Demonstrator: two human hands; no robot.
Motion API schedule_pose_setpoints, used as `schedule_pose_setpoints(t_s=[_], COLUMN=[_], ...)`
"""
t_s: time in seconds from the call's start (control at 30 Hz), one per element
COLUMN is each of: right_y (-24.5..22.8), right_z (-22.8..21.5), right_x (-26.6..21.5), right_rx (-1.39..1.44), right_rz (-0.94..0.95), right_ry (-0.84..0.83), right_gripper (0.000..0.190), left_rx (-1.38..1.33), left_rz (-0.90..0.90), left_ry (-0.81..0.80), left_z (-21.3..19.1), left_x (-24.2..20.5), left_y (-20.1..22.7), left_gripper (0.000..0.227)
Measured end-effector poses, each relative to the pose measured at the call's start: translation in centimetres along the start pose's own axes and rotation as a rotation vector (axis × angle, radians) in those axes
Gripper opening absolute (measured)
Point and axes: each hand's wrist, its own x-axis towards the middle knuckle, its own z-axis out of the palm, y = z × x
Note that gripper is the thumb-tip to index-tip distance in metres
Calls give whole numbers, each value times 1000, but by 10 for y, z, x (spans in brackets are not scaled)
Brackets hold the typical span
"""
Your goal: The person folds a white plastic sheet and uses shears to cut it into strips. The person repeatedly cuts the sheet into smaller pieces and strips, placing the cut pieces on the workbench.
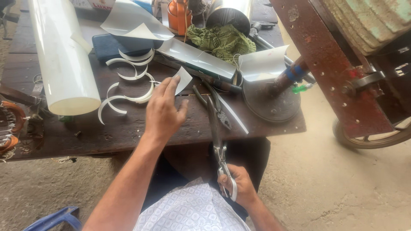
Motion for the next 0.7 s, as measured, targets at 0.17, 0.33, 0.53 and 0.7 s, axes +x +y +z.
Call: schedule_pose_setpoints(t_s=[0.17,0.33,0.53,0.7], right_y=[12,23,27,23], right_z=[-1,-2,-2,-2], right_x=[-9,-16,-18,-17], right_rx=[47,48,31,-19], right_rz=[3,0,3,-8], right_ry=[41,27,21,36], right_gripper=[51,53,52,54], left_rx=[89,285,338,132], left_rz=[-33,-165,-162,-19], left_ry=[-122,-306,-324,74], left_z=[21,26,22,8], left_x=[26,51,60,61], left_y=[-3,-18,-22,-22], left_gripper=[85,81,26,16])
